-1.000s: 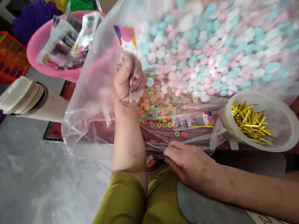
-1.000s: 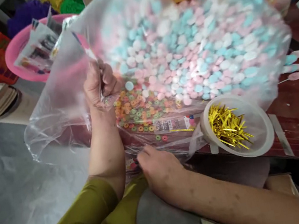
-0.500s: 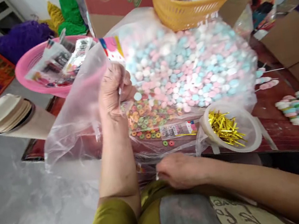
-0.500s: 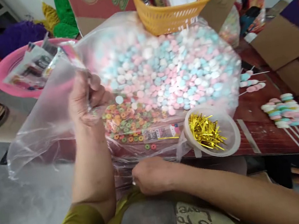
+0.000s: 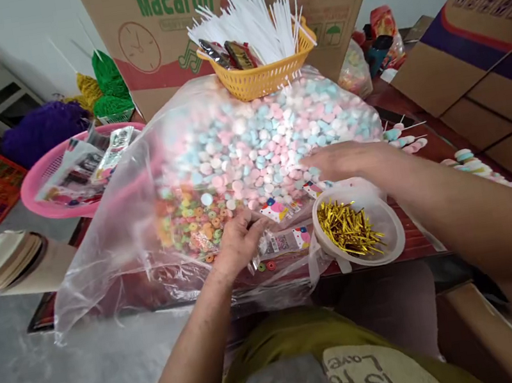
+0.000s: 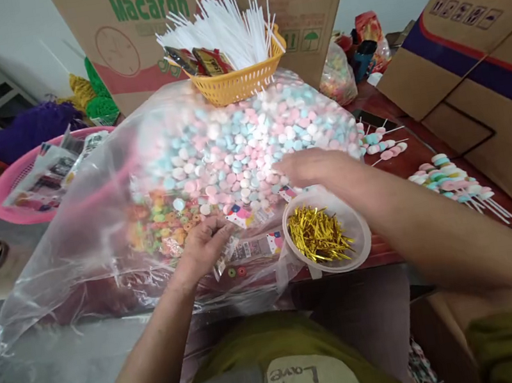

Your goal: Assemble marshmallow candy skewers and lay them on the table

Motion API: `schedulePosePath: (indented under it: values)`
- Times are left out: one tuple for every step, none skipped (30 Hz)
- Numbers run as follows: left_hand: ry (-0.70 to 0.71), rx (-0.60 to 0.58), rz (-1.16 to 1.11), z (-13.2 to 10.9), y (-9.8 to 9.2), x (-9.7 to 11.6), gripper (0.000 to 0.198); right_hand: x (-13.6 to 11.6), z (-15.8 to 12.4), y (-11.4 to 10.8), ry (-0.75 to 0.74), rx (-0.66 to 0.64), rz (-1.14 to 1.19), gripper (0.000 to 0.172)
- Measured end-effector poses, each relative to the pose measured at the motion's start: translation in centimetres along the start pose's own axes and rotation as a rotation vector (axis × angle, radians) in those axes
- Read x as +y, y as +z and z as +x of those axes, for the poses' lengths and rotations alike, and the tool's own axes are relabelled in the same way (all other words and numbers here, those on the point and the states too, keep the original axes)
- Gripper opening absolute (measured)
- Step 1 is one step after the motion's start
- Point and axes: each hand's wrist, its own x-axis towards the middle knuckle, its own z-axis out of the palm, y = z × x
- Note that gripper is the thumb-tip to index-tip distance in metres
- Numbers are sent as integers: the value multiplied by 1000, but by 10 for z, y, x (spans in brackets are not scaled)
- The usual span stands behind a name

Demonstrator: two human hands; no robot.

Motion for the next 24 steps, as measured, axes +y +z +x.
schedulePosePath:
  values:
    - [-22,-16,7,-3,3,-4,17,18,-15,-4,11,-84,-46,27]
    - [-41,-30,4,-5,7,-7,17,35,-32,-6,87,-138,-82,29]
    - [-56,-35,1,-6,11,-10,18,50,-50,-5,142,-176,-83,28]
    - [-64,-30,-1,-7,15,-13,19,61,-69,-1,165,-218,-67,26]
    - [-69,-21,-2,-7,19,-15,20,68,-87,7,174,-265,-30,24]
    - [-74,-11,-3,-6,23,-17,20,70,-103,17,164,-292,30,22]
    - [-77,2,-5,-5,26,-18,20,67,-116,29,153,-304,88,23]
    - [-78,16,-9,-3,28,-19,19,60,-126,41,159,-297,140,25]
    - [-78,29,-16,0,29,-19,18,52,-133,52,179,-270,177,27]
    - [-77,45,-25,2,28,-18,18,42,-137,60,211,-233,194,28]
    - [-76,64,-35,4,25,-17,18,33,-138,65,248,-196,197,27]
    - [-74,83,-43,6,22,-14,19,24,-139,65,283,-168,195,27]
    - [-72,101,-49,6,17,-10,21,17,-138,60,323,-132,176,29]
    - [-68,108,-55,6,13,-5,22,12,-138,52,361,-76,143,35]
    - [-59,99,-59,5,10,1,22,7,-138,41,394,17,114,42]
    - [-42,73,-59,4,8,9,23,2,-138,28,403,146,104,48]
    - [-14,37,-53,2,6,16,22,-3,-138,15,375,280,123,51]
    - [25,-3,-35,0,6,25,22,-10,-137,5,284,390,193,51]
    - [75,-36,-5,-3,7,33,22,-19,-135,-3,133,420,318,47]
    - [127,-58,37,-5,8,41,23,-29,-132,-7,-39,355,480,43]
    - [174,-79,84,-6,9,49,25,-39,-129,-6,-184,242,639,38]
    - [211,-108,129,-8,11,55,27,-49,-125,-2,-267,133,781,33]
    - [236,-151,171,-10,11,60,30,-57,-121,6,-289,70,909,28]
    - [247,-204,215,-12,12,63,33,-63,-118,15,-282,50,1009,23]
